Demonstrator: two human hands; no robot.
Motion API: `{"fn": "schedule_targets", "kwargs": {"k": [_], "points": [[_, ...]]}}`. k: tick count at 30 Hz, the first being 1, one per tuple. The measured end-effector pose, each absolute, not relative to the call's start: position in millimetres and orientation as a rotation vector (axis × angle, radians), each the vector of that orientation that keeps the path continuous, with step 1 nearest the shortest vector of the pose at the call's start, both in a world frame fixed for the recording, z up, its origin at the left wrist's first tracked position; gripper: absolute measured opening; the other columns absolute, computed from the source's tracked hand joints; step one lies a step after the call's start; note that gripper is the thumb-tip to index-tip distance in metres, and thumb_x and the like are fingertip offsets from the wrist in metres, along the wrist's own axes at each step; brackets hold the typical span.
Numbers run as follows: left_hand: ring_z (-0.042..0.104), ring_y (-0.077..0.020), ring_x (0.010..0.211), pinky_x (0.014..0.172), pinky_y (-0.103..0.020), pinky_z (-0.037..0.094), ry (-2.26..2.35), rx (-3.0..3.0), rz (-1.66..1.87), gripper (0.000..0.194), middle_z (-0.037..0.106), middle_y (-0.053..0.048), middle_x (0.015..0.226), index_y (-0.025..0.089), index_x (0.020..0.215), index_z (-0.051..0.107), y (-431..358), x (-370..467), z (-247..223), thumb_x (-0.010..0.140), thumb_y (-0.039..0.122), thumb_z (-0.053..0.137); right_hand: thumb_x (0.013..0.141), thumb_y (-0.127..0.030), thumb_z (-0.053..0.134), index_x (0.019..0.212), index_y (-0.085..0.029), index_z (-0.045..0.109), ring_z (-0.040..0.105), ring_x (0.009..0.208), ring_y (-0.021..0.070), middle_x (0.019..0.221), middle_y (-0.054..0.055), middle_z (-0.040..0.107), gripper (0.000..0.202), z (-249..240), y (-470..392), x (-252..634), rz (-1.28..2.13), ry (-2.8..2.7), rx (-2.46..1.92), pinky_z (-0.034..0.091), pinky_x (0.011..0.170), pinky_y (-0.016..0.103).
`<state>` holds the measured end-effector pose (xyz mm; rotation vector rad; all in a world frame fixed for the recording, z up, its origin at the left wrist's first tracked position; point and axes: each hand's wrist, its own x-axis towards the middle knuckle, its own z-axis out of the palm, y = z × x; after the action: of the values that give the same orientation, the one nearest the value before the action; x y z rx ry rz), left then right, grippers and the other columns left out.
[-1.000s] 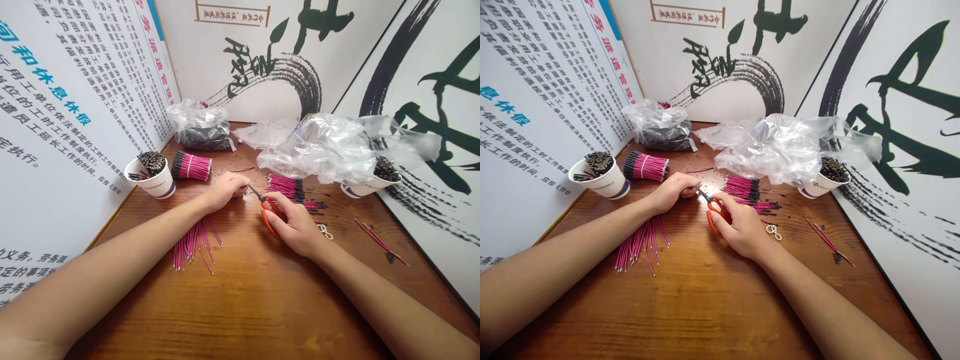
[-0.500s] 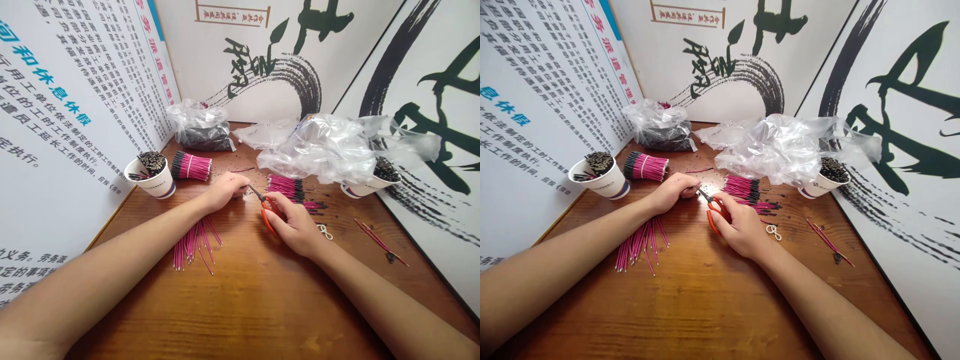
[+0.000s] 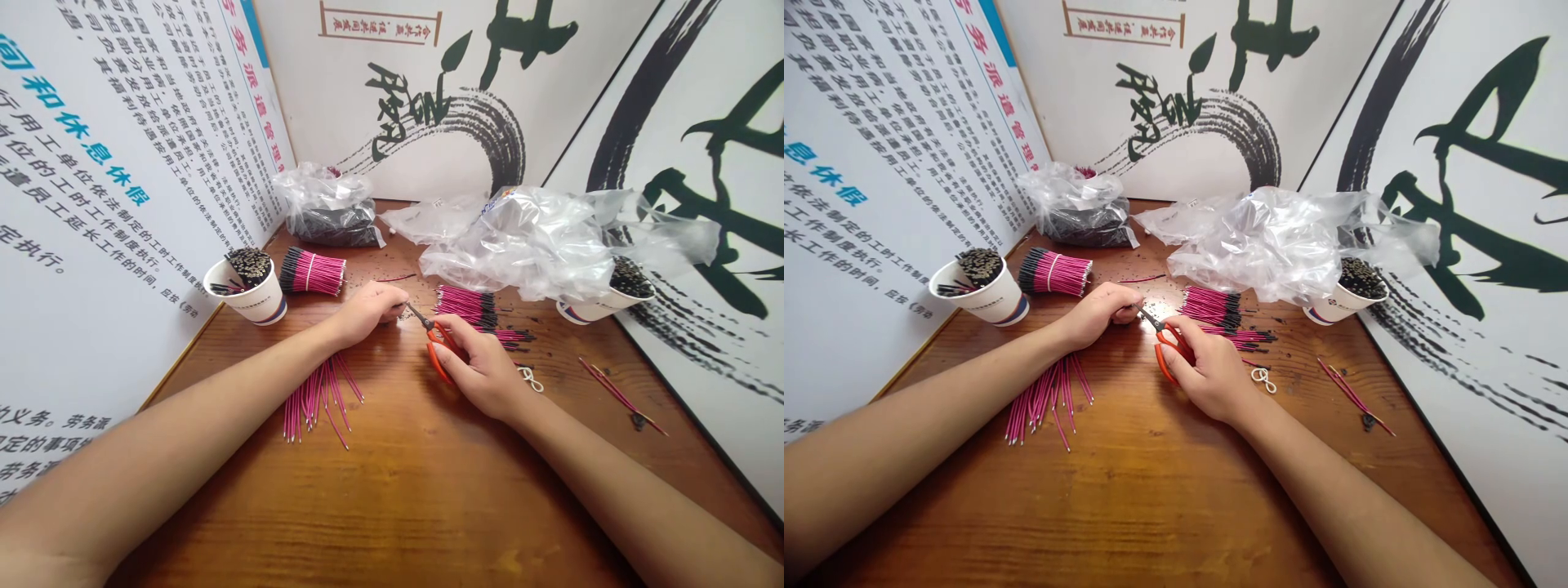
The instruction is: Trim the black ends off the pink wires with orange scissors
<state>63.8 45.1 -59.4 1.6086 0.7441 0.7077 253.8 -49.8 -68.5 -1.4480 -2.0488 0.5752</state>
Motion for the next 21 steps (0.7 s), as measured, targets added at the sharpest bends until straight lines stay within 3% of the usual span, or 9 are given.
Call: {"fn": "schedule_targets", "kwargs": {"k": [21], "points": [[0.019, -0.0080, 0.049, 0.051, -0.025, 0.017, 0.722, 1.558, 0.715, 0.037, 0.023, 0.005, 0.050, 0.019, 0.052, 0.027, 46.1, 64.0, -61.0, 0.084, 0.025, 0.043, 0.095, -0.036, 0.046, 0.114, -0.020, 0.055, 0.057, 0.067, 0.0156, 0.076, -0.001, 0.063, 0.026, -70.0, -49.7, 254.0, 0.553, -2.059, -1.452, 0.037, 0.064, 0.025]]}}
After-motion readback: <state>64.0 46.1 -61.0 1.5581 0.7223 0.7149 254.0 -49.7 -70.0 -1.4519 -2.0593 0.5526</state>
